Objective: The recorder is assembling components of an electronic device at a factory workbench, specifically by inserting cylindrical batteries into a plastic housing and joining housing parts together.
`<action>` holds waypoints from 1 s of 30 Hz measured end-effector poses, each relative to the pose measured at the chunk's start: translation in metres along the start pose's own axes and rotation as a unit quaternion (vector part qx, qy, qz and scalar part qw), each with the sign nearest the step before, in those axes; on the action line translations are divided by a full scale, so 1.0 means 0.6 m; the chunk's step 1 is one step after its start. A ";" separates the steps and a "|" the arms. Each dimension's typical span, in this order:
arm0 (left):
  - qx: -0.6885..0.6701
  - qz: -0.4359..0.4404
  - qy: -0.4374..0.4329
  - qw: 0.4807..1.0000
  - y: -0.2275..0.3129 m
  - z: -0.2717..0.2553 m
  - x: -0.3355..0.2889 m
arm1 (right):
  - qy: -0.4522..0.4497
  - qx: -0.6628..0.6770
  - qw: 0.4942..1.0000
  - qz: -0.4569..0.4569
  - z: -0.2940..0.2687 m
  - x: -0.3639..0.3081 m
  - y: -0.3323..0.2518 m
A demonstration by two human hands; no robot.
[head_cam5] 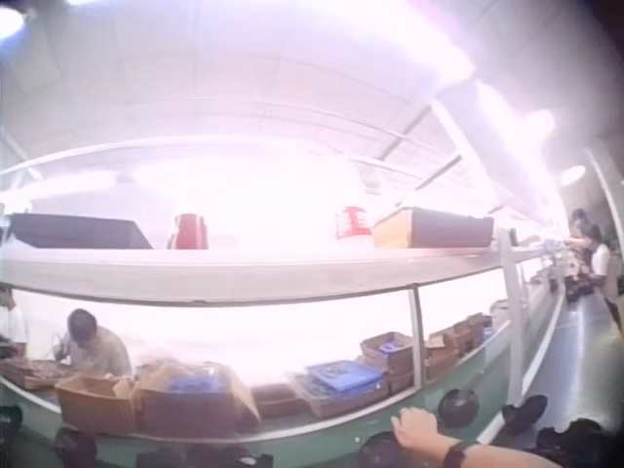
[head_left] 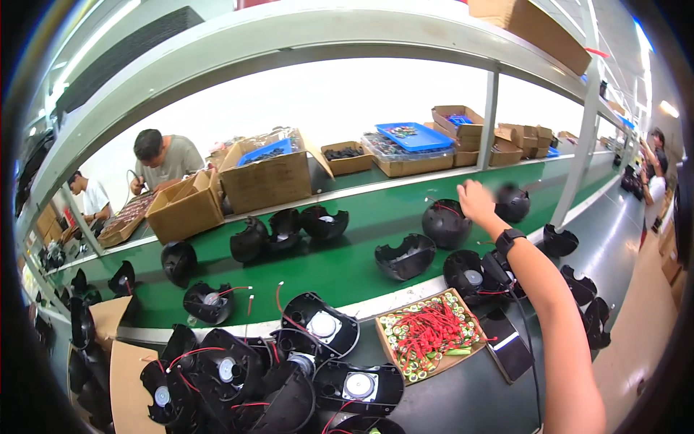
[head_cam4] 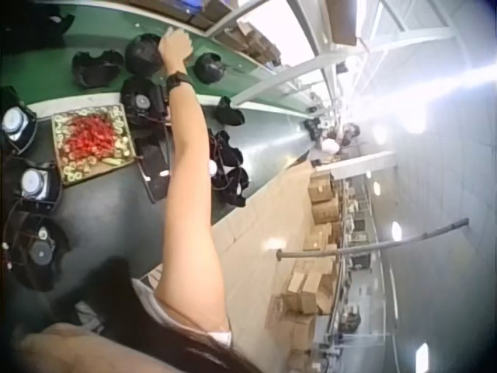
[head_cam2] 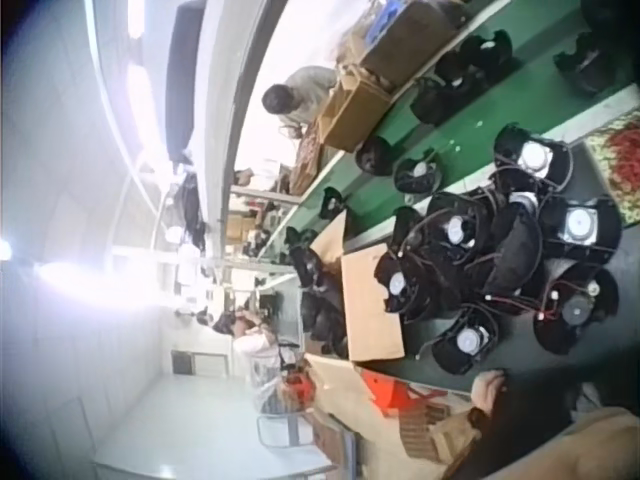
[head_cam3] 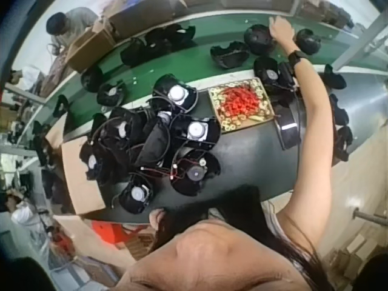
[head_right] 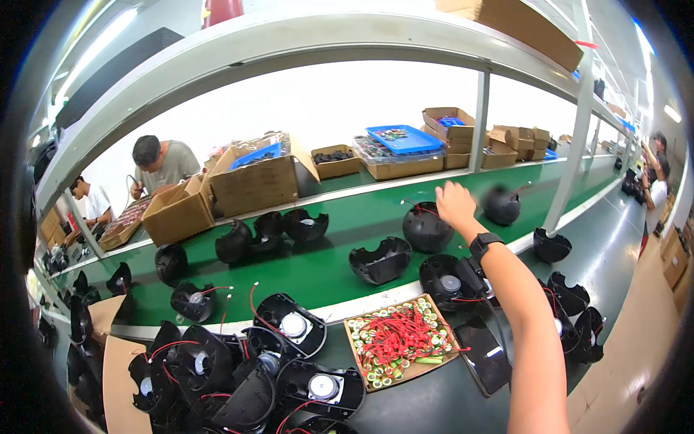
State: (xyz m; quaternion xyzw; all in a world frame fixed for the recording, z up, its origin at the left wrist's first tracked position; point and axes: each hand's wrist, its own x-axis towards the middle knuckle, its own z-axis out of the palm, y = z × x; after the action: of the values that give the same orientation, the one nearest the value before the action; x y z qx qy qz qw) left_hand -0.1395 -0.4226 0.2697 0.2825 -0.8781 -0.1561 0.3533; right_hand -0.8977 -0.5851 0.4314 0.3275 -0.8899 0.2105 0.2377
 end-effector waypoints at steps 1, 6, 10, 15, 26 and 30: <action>0.014 -0.003 0.019 1.000 0.009 0.004 0.009 | 0.050 0.062 0.994 -0.070 -0.022 -0.005 -0.033; 0.089 -0.012 0.087 0.992 0.052 -0.001 0.020 | -0.173 0.176 0.918 -0.309 -0.059 -0.056 -0.291; 0.008 -0.038 0.031 0.999 0.011 0.004 -0.016 | -0.232 0.090 0.908 -0.336 0.052 -0.061 -0.372; -0.088 -0.006 -0.051 0.995 -0.029 -0.010 -0.052 | -0.350 0.057 0.905 -0.234 0.173 -0.053 -0.421; 0.106 -0.006 0.152 0.983 0.070 0.018 0.054 | -0.323 0.330 0.857 -0.230 -0.062 -0.103 -0.274; 0.057 -0.073 0.189 0.978 0.125 -0.017 0.105 | -0.254 0.444 0.812 -0.282 -0.248 -0.246 -0.187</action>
State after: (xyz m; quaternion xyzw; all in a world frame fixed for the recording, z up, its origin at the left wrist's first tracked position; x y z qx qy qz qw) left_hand -0.1983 -0.4022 0.3460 0.3901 -0.7799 -0.0756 0.4835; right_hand -0.6795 -0.5133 0.4918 0.6757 -0.5969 0.4160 -0.1188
